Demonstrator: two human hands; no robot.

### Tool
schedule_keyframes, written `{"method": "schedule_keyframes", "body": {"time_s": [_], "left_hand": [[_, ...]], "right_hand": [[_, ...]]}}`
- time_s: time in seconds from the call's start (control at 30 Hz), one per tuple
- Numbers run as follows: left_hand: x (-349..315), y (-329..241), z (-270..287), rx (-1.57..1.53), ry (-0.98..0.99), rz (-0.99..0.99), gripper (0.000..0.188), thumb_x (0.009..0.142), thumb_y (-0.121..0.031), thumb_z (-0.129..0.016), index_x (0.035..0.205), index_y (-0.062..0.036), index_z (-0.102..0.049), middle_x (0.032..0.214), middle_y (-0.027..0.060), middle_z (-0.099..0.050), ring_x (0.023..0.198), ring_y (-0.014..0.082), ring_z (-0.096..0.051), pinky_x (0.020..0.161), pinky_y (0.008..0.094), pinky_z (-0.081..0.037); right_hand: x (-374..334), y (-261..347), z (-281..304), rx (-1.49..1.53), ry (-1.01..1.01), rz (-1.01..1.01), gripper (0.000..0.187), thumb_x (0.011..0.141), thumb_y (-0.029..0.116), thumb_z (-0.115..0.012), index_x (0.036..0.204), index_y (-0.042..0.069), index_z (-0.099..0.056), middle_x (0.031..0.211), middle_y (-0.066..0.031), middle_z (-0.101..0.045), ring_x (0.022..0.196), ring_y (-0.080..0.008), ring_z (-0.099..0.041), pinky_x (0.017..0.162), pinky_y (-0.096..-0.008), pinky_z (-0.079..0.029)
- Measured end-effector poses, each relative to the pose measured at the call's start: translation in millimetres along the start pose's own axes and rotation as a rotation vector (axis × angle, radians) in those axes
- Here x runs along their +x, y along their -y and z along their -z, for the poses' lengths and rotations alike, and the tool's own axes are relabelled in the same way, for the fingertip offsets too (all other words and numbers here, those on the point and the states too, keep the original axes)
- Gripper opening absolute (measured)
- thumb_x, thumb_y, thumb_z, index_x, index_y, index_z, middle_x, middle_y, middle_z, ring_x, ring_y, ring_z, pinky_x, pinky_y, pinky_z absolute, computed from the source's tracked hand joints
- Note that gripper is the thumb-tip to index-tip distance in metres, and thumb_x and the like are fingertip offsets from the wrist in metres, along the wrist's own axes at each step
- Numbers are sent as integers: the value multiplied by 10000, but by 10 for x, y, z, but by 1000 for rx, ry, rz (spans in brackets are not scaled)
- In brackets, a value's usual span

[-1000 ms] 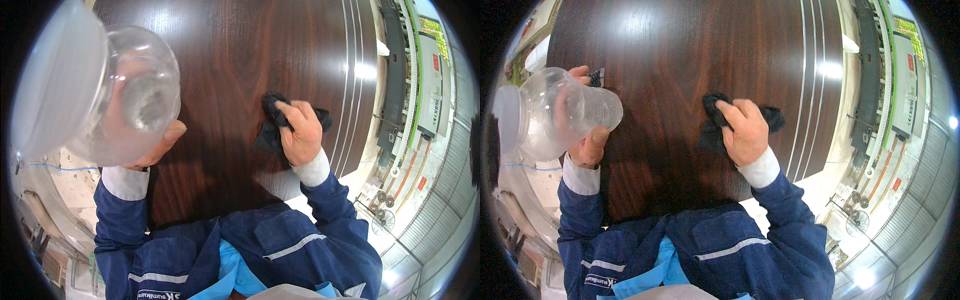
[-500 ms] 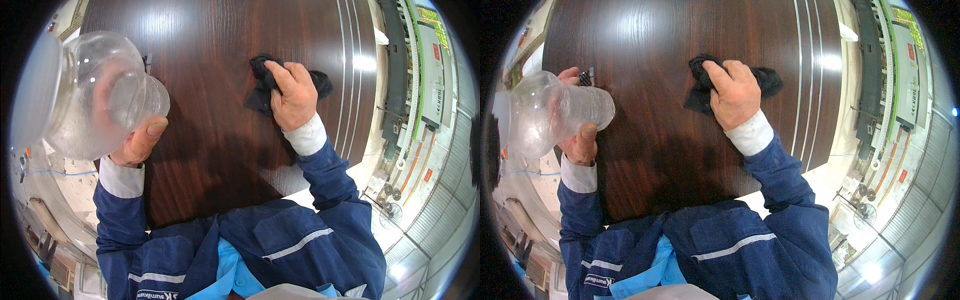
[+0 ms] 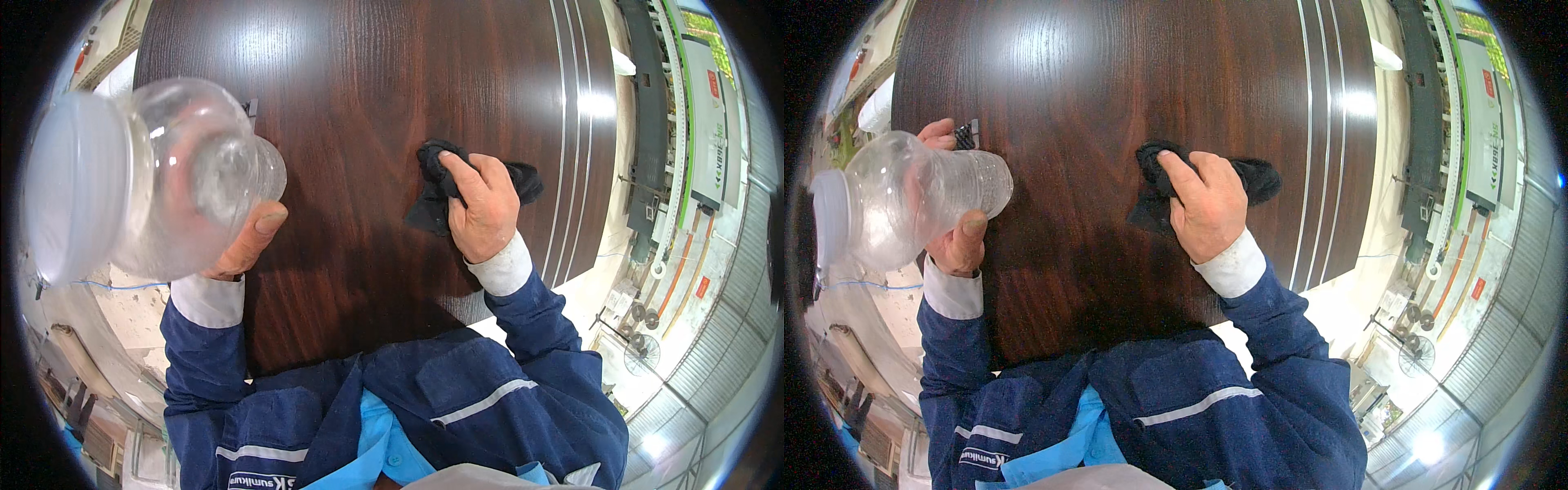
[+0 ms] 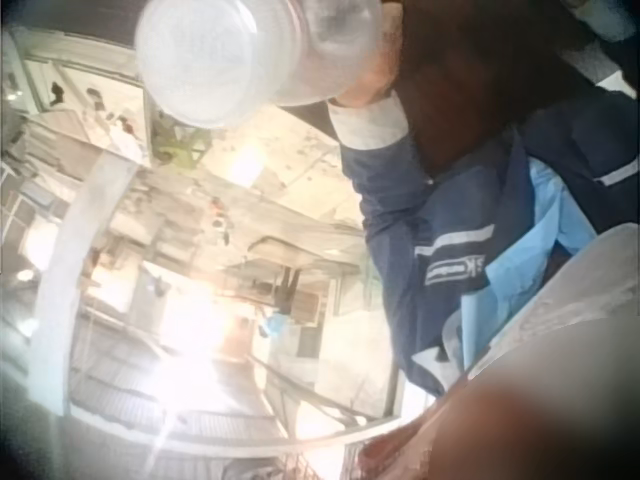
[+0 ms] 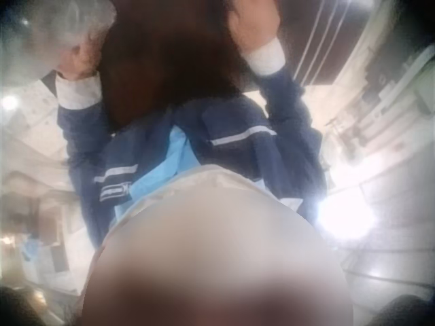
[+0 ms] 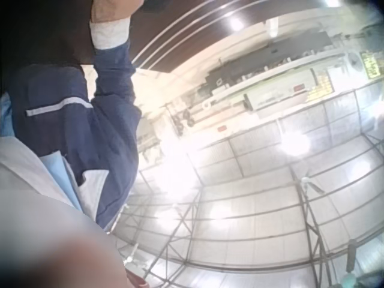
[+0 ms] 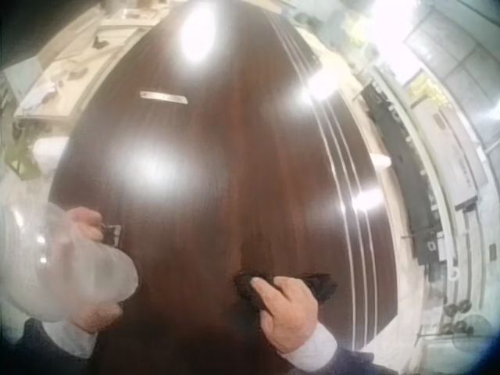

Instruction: The person wipes a dark wood-grain panel with a black cloth while holding a plastic bottle, then applies thin white tape strips along the panel surface. The person uses a small tool to press the tape edges and wipes the panel again.

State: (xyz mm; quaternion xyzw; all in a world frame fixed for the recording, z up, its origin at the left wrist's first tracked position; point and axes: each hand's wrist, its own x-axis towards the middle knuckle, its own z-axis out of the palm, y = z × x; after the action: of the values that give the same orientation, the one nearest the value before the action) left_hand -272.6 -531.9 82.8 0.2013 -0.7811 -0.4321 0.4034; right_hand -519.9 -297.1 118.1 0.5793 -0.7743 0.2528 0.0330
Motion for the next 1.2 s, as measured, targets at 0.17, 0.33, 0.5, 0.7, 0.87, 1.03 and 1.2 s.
{"method": "schedule_keyframes", "body": {"time_s": [0.17, 0.33, 0.5, 0.7, 0.87, 1.03, 1.2], "left_hand": [[-1, -26, -76, -106, -54, 72, 1047, 800, -665, -916, 1520, -17, -519, 1428, 149, -598, 1293, 312, -606, 1094, 445, -503], [16, -44, -51, -73, -51, 67, 1068, 804, -684, -902, 1535, -15, -505, 1435, 161, -595, 1313, 316, -590, 1112, 453, -488], [-11, -20, -43, -31, -11, 72, 1080, 814, -706, -879, 1546, -13, -490, 1475, 201, -569, 1355, 340, -564, 1134, 469, -479], [1, -39, -120, -190, -91, 182, 1064, 834, -727, -845, 1550, -27, -486, 1544, 258, -496, 1396, 358, -530, 1140, 476, -477], [-3, 4, -50, -139, -80, 97, 973, 881, -710, -808, 1546, -69, -500, 1526, 248, -494, 1410, 361, -511, 1101, 464, -511], [11, 7, -69, -109, -110, 96, 950, 873, -715, -811, 1507, -68, -524, 1521, 225, -493, 1367, 332, -539, 1065, 440, -543], [20, -28, -58, -122, -87, 103, 929, 860, -716, -821, 1471, -70, -551, 1520, 223, -497, 1339, 322, -556, 1046, 433, -555]], "right_hand": [[211, -189, -73, -60, 93, -94, 571, 725, -97, -664, 1270, 55, -733, 1081, -195, -663, 1010, -405, -680, 904, -473, -564], [-371, 6, -39, -36, 106, -68, 618, 739, -35, -738, 1353, 34, -707, 1271, -246, -659, 1200, -470, -641, 1061, -529, -506], [-559, 370, 17, -80, 247, -138, 854, 872, 380, -861, 1487, -113, -531, 1657, -353, -397, 1561, -527, -368, 1274, -646, -293], [1011, -370, -587, -384, -74, 61, 755, 1054, 548, -575, 1449, -94, -605, 1587, -336, -513, 1532, -491, -428, 1292, -582, -293], [-150, 412, -420, 198, 276, 206, 659, 839, 452, -840, 1394, 117, -720, 1608, -247, -518, 1562, -483, -407, 1299, -642, -286], [322, -624, 91, -461, 363, -203, 585, 1005, 446, -667, 1468, 89, -677, 1640, -282, -487, 1582, -465, -377, 1279, -632, -314], [448, -1072, 115, -464, 139, -522, 771, 1151, 539, -380, 1460, -135, -592, 1649, -326, -452, 1573, -462, -382, 1308, -544, -296]]}}
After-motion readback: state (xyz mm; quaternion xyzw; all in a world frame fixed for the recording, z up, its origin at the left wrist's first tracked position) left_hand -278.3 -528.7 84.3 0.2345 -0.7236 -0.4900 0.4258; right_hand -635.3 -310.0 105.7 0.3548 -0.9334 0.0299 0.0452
